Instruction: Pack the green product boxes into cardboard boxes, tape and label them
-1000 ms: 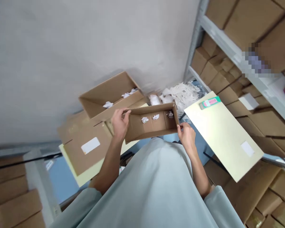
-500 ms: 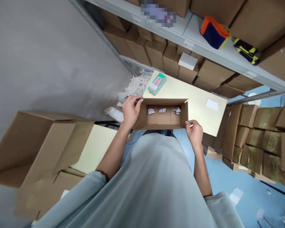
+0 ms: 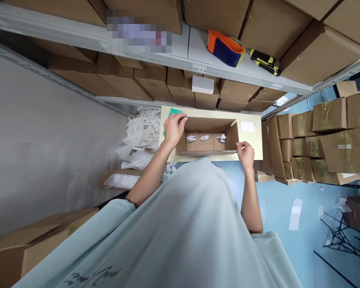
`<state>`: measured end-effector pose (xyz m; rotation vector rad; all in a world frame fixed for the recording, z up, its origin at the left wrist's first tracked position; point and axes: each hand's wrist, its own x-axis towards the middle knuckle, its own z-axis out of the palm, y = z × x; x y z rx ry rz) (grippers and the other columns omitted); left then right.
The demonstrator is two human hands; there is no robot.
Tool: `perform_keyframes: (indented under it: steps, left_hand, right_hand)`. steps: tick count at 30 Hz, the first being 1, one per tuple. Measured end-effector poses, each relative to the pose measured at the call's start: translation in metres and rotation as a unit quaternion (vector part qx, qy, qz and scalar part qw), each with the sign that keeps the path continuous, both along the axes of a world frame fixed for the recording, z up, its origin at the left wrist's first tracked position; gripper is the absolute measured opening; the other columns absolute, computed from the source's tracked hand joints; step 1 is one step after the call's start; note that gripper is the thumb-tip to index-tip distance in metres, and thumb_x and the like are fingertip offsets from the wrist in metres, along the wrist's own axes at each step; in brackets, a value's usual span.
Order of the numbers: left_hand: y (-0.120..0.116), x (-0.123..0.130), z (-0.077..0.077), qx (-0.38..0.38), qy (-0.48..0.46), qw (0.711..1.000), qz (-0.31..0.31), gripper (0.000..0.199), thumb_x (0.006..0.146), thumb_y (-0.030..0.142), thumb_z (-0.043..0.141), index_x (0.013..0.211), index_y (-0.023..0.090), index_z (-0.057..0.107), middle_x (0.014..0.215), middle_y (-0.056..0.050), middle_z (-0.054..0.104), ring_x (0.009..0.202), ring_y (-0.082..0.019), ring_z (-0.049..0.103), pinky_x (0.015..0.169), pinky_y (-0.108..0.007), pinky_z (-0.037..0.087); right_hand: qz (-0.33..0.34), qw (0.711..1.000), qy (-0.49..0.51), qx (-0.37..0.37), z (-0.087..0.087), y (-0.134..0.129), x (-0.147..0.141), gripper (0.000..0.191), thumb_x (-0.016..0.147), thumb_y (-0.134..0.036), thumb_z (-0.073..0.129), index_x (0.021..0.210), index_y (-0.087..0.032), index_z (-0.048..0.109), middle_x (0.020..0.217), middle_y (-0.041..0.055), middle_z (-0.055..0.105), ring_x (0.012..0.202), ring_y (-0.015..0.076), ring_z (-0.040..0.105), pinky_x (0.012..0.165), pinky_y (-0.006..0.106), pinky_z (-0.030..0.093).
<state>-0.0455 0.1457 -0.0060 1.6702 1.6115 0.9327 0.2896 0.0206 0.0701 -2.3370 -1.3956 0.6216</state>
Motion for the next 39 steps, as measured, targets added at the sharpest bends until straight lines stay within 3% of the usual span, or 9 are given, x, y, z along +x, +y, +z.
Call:
perform_keyframes:
  steps: [7,13,20,23,26,30,34,36,39]
  left_hand:
    - [0.024,-0.031,-0.036,-0.078,-0.052,0.994,0.053,0.046,0.115,0.049,0.049,0.146,0.022,0.069,0.143,-0.016,0.075,0.131,-0.032,0.072,0.120,-0.047,0.053]
    - [0.024,-0.056,-0.100,-0.314,0.096,0.940,0.088,0.106,0.081,0.032,0.088,0.168,0.000,0.036,0.162,-0.043,0.050,0.158,-0.056,0.046,0.121,-0.067,0.048]
    - [0.021,-0.055,-0.110,-0.340,0.097,0.928,0.120,0.069,0.083,0.027,0.084,0.143,0.008,0.058,0.140,-0.032,0.070,0.128,-0.046,0.071,0.109,-0.056,0.058]
    - [0.027,-0.068,-0.087,-0.278,0.066,0.949,0.133,0.062,0.081,0.029,0.089,0.136,0.017,0.062,0.129,-0.020,0.077,0.122,-0.041,0.073,0.108,-0.055,0.060]
    - [0.027,-0.088,-0.038,-0.160,0.061,0.977,0.130,0.067,0.083,0.034,0.093,0.142,0.024,0.061,0.136,-0.011,0.074,0.130,-0.035,0.069,0.115,-0.052,0.057]
    - [0.007,-0.098,0.070,0.026,0.082,0.994,0.069,0.077,0.085,0.040,0.094,0.151,0.025,0.057,0.144,-0.009,0.067,0.139,-0.037,0.063,0.120,-0.053,0.055]
    - [-0.026,-0.071,0.168,0.034,0.126,0.989,-0.076,0.072,0.089,0.024,0.082,0.155,0.032,0.056,0.150,-0.005,0.065,0.146,-0.040,0.061,0.124,-0.056,0.053]
    - [-0.039,-0.051,0.185,0.008,0.134,0.980,-0.148,0.077,0.086,0.016,0.078,0.157,0.035,0.055,0.152,-0.005,0.065,0.147,-0.041,0.060,0.122,-0.056,0.055]
    - [-0.048,-0.024,0.167,-0.046,0.152,0.964,-0.212,0.084,0.082,0.009,0.077,0.158,0.036,0.054,0.157,-0.007,0.064,0.148,-0.040,0.058,0.113,-0.053,0.060]
  right_hand:
    - [-0.033,0.999,-0.018,-0.019,0.014,0.011,-0.016,0.066,0.091,-0.087,0.055,0.090,-0.023,0.069,0.093,0.0108,0.082,0.064,0.0230,0.071,0.072,0.036,0.051]
    - [-0.050,0.996,-0.029,-0.063,0.030,0.016,-0.030,0.063,0.089,-0.084,0.057,0.089,-0.022,0.070,0.096,0.0117,0.084,0.066,0.0247,0.075,0.073,0.035,0.050]
    - [-0.014,0.994,-0.072,-0.082,0.050,0.027,-0.024,0.052,0.095,-0.072,0.054,0.092,-0.024,0.073,0.094,0.0097,0.084,0.069,0.0257,0.074,0.077,0.037,0.050]
    - [0.013,0.995,-0.073,-0.072,0.064,0.036,-0.023,0.051,0.099,-0.069,0.055,0.097,-0.023,0.076,0.095,0.0098,0.084,0.072,0.0260,0.075,0.077,0.038,0.052]
    - [0.066,0.995,-0.074,-0.020,0.083,0.050,-0.032,0.050,0.104,-0.067,0.058,0.105,-0.022,0.079,0.098,0.0104,0.083,0.076,0.0260,0.076,0.078,0.039,0.056]
    - [0.193,0.975,-0.055,0.098,0.118,0.069,-0.054,0.047,0.109,-0.061,0.061,0.136,-0.024,0.073,0.124,0.0124,0.079,0.088,0.0258,0.076,0.077,0.040,0.063]
    - [0.320,0.929,-0.063,0.175,0.152,0.077,-0.069,0.072,0.110,-0.053,0.065,0.175,-0.033,0.040,0.164,0.0161,0.058,0.128,0.0350,0.071,0.096,0.050,0.067]
    - [0.388,0.906,-0.078,0.151,0.156,0.076,-0.067,0.079,0.110,-0.045,0.064,0.180,-0.036,0.029,0.172,0.0143,0.051,0.141,0.0387,0.064,0.104,0.054,0.065]
    - [0.456,0.880,-0.105,0.078,0.136,0.074,-0.055,0.079,0.107,-0.033,0.065,0.179,-0.033,0.031,0.168,0.0138,0.056,0.142,0.0400,0.061,0.108,0.056,0.063]
